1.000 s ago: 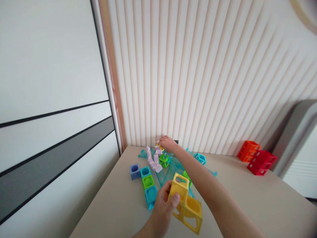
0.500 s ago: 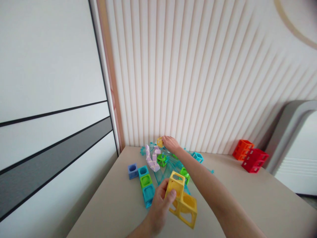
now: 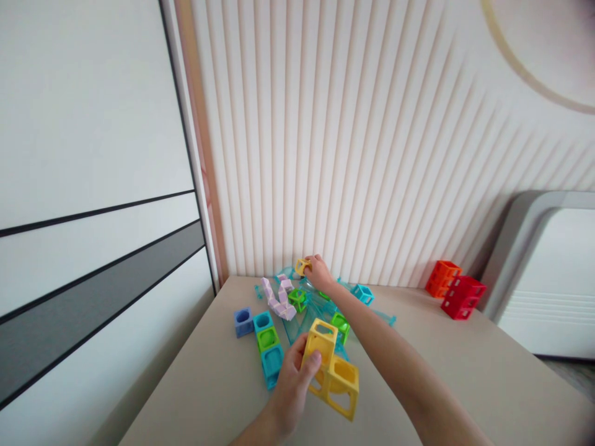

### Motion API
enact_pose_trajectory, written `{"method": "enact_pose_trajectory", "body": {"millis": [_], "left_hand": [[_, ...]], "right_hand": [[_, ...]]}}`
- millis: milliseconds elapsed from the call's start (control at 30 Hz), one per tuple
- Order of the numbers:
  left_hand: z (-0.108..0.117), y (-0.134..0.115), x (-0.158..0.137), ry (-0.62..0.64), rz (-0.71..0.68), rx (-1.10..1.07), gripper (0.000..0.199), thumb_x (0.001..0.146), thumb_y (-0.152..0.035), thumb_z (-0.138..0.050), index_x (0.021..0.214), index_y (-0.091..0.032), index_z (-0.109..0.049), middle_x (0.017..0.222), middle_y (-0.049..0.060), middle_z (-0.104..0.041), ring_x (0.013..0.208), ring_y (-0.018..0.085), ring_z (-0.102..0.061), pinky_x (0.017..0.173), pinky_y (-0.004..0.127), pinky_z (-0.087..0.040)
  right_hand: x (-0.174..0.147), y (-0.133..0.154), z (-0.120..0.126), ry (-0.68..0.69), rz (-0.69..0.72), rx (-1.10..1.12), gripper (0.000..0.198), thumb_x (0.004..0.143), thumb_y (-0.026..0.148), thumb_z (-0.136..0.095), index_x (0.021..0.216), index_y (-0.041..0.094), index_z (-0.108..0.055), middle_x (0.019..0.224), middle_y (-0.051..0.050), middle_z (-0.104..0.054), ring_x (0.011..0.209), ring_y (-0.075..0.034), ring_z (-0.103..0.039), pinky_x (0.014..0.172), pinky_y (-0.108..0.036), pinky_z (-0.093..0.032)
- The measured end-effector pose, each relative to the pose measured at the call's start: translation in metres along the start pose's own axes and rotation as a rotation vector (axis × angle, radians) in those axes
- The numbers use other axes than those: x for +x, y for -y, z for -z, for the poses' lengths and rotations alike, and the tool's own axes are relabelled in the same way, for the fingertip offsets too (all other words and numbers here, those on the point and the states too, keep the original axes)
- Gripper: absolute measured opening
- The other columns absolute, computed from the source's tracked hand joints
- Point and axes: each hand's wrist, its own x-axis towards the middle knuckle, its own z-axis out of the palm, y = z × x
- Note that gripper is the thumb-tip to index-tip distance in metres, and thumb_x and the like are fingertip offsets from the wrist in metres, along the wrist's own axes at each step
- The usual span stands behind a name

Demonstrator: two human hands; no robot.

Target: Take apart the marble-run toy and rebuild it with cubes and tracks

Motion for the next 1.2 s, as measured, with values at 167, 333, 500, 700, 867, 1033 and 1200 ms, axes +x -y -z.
{"method": "enact_pose_trajectory", "body": {"millis": [167, 333, 500, 700, 867, 1033, 1200], "left_hand": [[0.000, 0.000, 0.000, 0.018, 0.005, -0.015, 0.044, 0.084, -0.055, -0.069, 0.110, -0.020, -0.068, 0.098, 0.006, -0.070, 0.087, 0.021, -0.064, 0.078, 0.028, -0.051], [-0.001, -0.001, -0.001, 0.042, -0.004, -0.030, 0.041, 0.087, -0.053, -0.068, 0.111, -0.019, -0.067, 0.095, 0.005, -0.069, 0.085, 0.019, -0.063, 0.076, 0.027, -0.050], [0.000, -0.001, -0.001, 0.037, -0.011, -0.041, 0.041, 0.087, -0.052, -0.068, 0.112, -0.020, -0.068, 0.098, 0.005, -0.069, 0.088, 0.019, -0.064, 0.079, 0.027, -0.050], [0.001, 0.002, 0.000, 0.045, -0.026, -0.045, 0.042, 0.089, -0.051, -0.066, 0.118, -0.020, -0.067, 0.100, 0.005, -0.071, 0.087, 0.018, -0.064, 0.079, 0.027, -0.050], [0.000, 0.002, 0.000, 0.043, -0.022, -0.054, 0.041, 0.089, -0.050, -0.067, 0.117, -0.020, -0.067, 0.100, 0.005, -0.071, 0.086, 0.018, -0.065, 0.077, 0.027, -0.051], [0.001, 0.001, 0.000, 0.001, -0.030, -0.080, 0.043, 0.087, -0.050, -0.069, 0.118, -0.019, -0.066, 0.101, 0.006, -0.072, 0.089, 0.020, -0.067, 0.080, 0.028, -0.051], [0.000, -0.006, 0.004, -0.039, -0.043, -0.124, 0.044, 0.085, -0.052, -0.071, 0.114, -0.018, -0.067, 0.102, 0.007, -0.073, 0.091, 0.022, -0.069, 0.081, 0.030, -0.052]], "right_hand": [[0.000, -0.002, -0.008, -0.021, -0.132, 0.139, 0.038, 0.082, 0.014, -0.061, 0.118, 0.019, -0.050, 0.105, -0.009, -0.069, 0.096, -0.022, -0.066, 0.080, -0.029, -0.049], [-0.004, -0.003, -0.008, -0.042, -0.188, 0.264, 0.040, 0.078, 0.010, -0.059, 0.115, 0.021, -0.049, 0.100, -0.007, -0.072, 0.092, -0.022, -0.067, 0.074, -0.029, -0.048], [-0.006, -0.002, -0.003, -0.028, -0.195, 0.388, 0.039, 0.072, 0.006, -0.056, 0.107, 0.022, -0.058, 0.100, -0.004, -0.073, 0.093, -0.021, -0.066, 0.076, -0.028, -0.049], [-0.008, 0.000, -0.007, 0.090, -0.261, 0.598, 0.024, 0.064, 0.009, -0.052, 0.083, 0.018, -0.063, 0.072, -0.001, -0.069, 0.072, -0.018, -0.066, 0.061, -0.023, -0.049], [-0.013, 0.003, -0.003, 0.189, -0.268, 0.789, 0.019, 0.061, 0.012, -0.048, 0.073, 0.018, -0.062, 0.067, -0.001, -0.069, 0.066, -0.018, -0.066, 0.059, -0.024, -0.050], [-0.011, 0.000, 0.006, 0.165, -0.274, 0.864, 0.015, 0.055, 0.011, -0.051, 0.064, 0.018, -0.061, 0.057, 0.002, -0.063, 0.061, -0.016, -0.060, 0.058, -0.024, -0.045], [-0.020, 0.002, 0.019, 0.074, -0.305, 0.936, 0.018, 0.055, 0.011, -0.056, 0.071, 0.021, -0.057, 0.059, 0.005, -0.060, 0.062, -0.017, -0.060, 0.058, -0.025, -0.044]]}}
